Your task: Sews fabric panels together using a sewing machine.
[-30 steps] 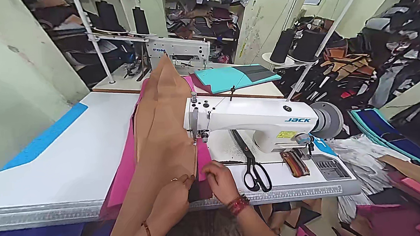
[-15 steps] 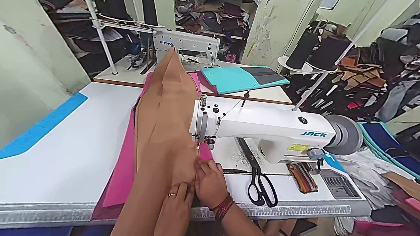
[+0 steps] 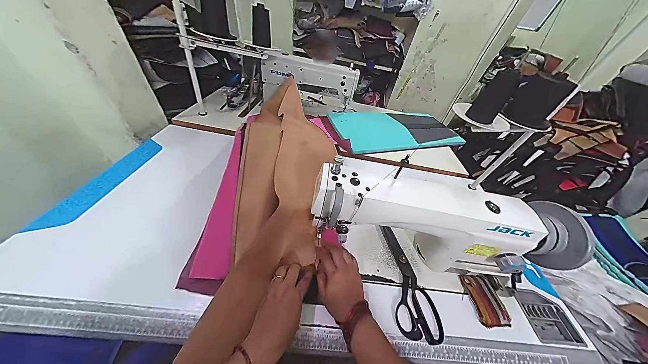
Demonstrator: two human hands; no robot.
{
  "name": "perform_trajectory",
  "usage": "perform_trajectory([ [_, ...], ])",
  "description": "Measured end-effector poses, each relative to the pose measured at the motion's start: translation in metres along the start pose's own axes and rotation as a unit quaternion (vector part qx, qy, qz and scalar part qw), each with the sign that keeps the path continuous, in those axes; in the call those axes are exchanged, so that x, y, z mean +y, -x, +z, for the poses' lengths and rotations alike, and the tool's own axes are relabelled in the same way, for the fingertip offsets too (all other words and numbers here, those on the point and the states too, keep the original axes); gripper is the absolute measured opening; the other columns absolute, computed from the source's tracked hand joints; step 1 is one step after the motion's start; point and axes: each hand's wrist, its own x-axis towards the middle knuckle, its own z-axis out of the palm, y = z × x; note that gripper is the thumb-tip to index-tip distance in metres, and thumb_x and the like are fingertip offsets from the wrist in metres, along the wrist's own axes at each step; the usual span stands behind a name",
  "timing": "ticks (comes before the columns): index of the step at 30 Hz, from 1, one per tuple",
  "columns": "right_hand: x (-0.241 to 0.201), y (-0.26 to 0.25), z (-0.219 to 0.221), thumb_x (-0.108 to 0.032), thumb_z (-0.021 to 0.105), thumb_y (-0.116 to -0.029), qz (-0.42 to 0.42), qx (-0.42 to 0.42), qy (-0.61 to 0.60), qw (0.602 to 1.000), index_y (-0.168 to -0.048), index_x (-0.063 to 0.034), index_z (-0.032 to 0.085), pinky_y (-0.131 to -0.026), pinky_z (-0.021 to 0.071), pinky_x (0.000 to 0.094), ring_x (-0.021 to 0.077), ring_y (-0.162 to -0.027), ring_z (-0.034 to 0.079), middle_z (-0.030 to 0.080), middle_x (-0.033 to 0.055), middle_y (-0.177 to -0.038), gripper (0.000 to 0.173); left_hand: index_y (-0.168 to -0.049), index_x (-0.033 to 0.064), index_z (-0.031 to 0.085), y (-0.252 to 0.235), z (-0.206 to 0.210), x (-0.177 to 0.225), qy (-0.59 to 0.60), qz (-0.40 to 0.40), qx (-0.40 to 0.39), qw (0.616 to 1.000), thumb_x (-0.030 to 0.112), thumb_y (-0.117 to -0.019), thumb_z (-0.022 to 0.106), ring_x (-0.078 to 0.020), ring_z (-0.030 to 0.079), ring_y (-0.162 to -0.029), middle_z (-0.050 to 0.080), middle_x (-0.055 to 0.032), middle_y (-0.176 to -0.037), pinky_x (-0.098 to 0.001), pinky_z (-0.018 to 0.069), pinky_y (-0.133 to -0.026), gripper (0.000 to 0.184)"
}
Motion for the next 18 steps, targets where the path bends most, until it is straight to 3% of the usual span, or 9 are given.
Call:
perform_trajectory([
  [6, 0.0, -0.004, 0.007, -0.015, 0.065, -0.0892, 0.034, 0.016, 0.047, 0.998, -0.115, -0.0172, 0.08, -0.097, 0.0476, 0.0647, 0.0498, -0.122, 0.059, 0.068, 0.0236, -0.126, 0.03, -0.12, 0.0087, 0.076, -0.018, 0.0, -0.003, 0.006, -0.011, -0.03, 0.999, -0.015, -0.0857, 0.062, -0.0455, 0.065, -0.113, 0.068, -0.0246, -0.114, -0.0531, 0.0557, -0.094, 0.044],
  [9, 0.003, -0.008, 0.007, -0.014, 0.064, -0.0909, 0.045, 0.004, 0.041, 0.998, -0.116, -0.0169, 0.08, -0.099, 0.0487, 0.0621, 0.0485, -0.124, 0.059, 0.067, 0.0237, -0.127, 0.03, -0.119, 0.0092, 0.077, -0.024, 0.006, -0.004, -0.003, -0.001, -0.006, 1.0, -0.016, -0.0845, 0.062, -0.0456, 0.065, -0.112, 0.068, -0.0247, -0.112, -0.053, 0.0564, -0.093, 0.045],
  [13, 0.003, -0.009, 0.003, -0.007, 0.067, -0.0867, 0.049, 0.022, 0.005, 0.999, -0.105, -0.0116, 0.082, -0.099, 0.0485, 0.0625, 0.0478, -0.12, 0.061, 0.07, 0.0225, -0.12, 0.024, -0.115, 0.0042, 0.077, -0.036, 0.007, -0.003, -0.008, -0.001, 0.0, 1.0, -0.014, -0.0863, 0.063, -0.0469, 0.065, -0.113, 0.069, -0.0263, -0.113, -0.0548, 0.0552, -0.095, 0.037],
  [18, 0.01, -0.014, 0.01, -0.008, 0.065, -0.0887, 0.065, 0.008, 0.01, 0.998, -0.112, -0.0144, 0.081, -0.1, 0.0491, 0.0608, 0.0487, -0.124, 0.059, 0.067, 0.0249, -0.127, 0.03, -0.12, 0.0031, 0.075, -0.049, 0.008, -0.004, -0.029, 0.001, -0.038, 0.999, -0.009, -0.094, 0.055, -0.0439, 0.061, -0.122, 0.067, -0.0245, -0.122, -0.0531, 0.0514, -0.101, 0.035],
])
